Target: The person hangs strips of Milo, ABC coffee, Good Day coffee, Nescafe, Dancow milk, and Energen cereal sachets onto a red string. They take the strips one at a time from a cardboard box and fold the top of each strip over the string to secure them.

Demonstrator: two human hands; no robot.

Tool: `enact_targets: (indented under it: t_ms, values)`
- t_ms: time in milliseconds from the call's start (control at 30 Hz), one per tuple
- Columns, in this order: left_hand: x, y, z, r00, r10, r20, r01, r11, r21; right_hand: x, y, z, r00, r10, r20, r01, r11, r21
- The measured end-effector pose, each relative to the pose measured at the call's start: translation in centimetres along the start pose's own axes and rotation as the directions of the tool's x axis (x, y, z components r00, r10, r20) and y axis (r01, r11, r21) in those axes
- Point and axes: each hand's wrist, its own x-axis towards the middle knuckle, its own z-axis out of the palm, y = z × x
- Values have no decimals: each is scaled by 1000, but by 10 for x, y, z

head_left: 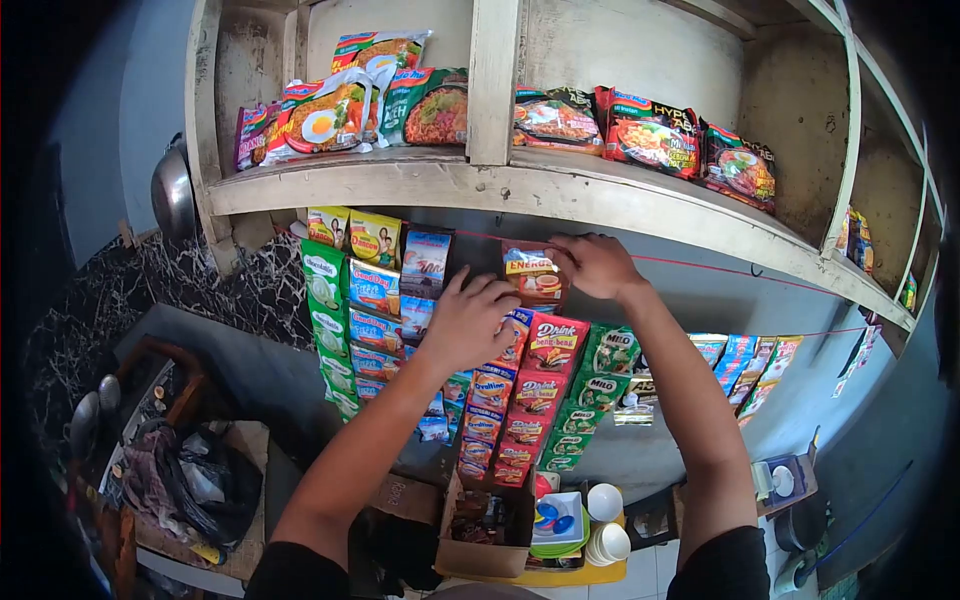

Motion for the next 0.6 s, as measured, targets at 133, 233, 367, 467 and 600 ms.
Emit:
enact_targets:
  t_ms: [133,233,367,467,600]
  values:
    - [-42,-1,-31,928,-204,-312,118,955,-273,-5,-2,-1,1000,4,-30,-3,1000,27]
    - [-95,-13,-22,764,-494,-415,336,854,-396,-10,-9,-7,998,-15,-56,18,998,55]
    - [-153,-22,28,505,-863,-26,642,396,-656,-12,-24,-8,975,-50,-215,66,995,68]
    - [-153,-15,28,562,-824,80,674,399,-621,-15,-47,-1,841,-307,-445,277,952,-133]
    - [-172,-31,57,625,-762,169,693,442,-570,5,-103,4,819,-451,-354,464,884,-52]
